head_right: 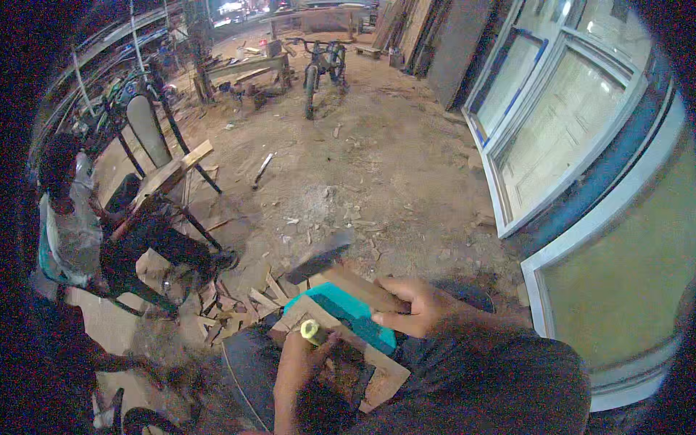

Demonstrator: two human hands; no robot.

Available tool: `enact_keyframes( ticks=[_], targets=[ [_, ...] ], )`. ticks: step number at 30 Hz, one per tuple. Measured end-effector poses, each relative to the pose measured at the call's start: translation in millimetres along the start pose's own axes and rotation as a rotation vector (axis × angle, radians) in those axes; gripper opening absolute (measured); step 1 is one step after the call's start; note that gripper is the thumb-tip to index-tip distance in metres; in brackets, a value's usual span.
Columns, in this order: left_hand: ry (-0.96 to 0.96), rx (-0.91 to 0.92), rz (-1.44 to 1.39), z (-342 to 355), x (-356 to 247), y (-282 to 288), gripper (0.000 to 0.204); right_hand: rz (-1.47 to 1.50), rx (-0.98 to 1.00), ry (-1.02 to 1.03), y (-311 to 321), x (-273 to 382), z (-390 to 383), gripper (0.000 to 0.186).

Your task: The person carves a piece of wood held on their lap by striking a chisel with a hammer.

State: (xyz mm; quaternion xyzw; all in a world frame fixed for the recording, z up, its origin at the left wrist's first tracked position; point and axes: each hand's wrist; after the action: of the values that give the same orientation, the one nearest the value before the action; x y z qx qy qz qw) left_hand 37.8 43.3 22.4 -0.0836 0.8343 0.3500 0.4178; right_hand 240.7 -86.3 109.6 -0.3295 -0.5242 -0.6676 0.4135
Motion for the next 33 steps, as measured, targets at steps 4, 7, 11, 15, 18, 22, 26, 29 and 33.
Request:
enact_keyframes(
  ticks=[4,7,11,15,18,22,26,29,33],
  targets=[
    [-0.124,-0.079,0.07,-4.0,-3.5,-9.3,0.025,-0.012,0.096,-0.149,-24.6,25.7,17.6,0.036],
    [-0.098,-0.049,0.142,-6.3,-5.9,-7.4,0.021,-0.064,0.135,-0.027,-49.4,14.2,26.5,0.032],
    [-0.108,-0.005,0.146,-15.2,2.2,2.5,0.024,0.015,0.116,-0.055,-53.9,6.6,20.0,0.037],
    [-0.088,0.01,0.259,-63.0,-12.7,67.1,0.021,-0.167,0.145,-0.174,-44.1,-12.1,12.9,0.04],
    [-0.393,-0.34,-0.028,-113.6,-58.5,96.3,0.018,0.111,-0.086,-0.111,-43.5,-35.5,-0.4,0.043],
    [-0.853,-0.799,-0.28,-158.2,-102.8,110.7,0.019,0.219,0.046,-0.178,-31.3,-47.3,8.5,0.044],
    [-1.002,-0.971,-0.285,-171.7,-125.7,125.6,0.021,0.156,-0.031,-0.087,-27.7,-46.7,2.0,0.044],
    [-1.016,-1.024,-0.277,-174.5,-141.1,133.9,0.022,0.063,-0.071,-0.073,-26.4,-58.7,-5.1,0.056],
    [-1.046,-1.145,-0.253,-199.3,-139.9,141.9,0.024,-0.027,0.031,-0.017,-34.1,-67.9,-4.9,0.064]
  ],
)
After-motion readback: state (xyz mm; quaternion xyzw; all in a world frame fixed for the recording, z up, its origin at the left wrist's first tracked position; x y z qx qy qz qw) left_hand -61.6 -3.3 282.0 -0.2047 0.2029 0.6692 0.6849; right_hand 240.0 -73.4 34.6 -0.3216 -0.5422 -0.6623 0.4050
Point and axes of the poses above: each hand's wrist, its own z-axis towards the middle knuckle, its own y-axis out of the back of the hand, x = y × z, and after that the axes turned 15 degrees about y, right-handed
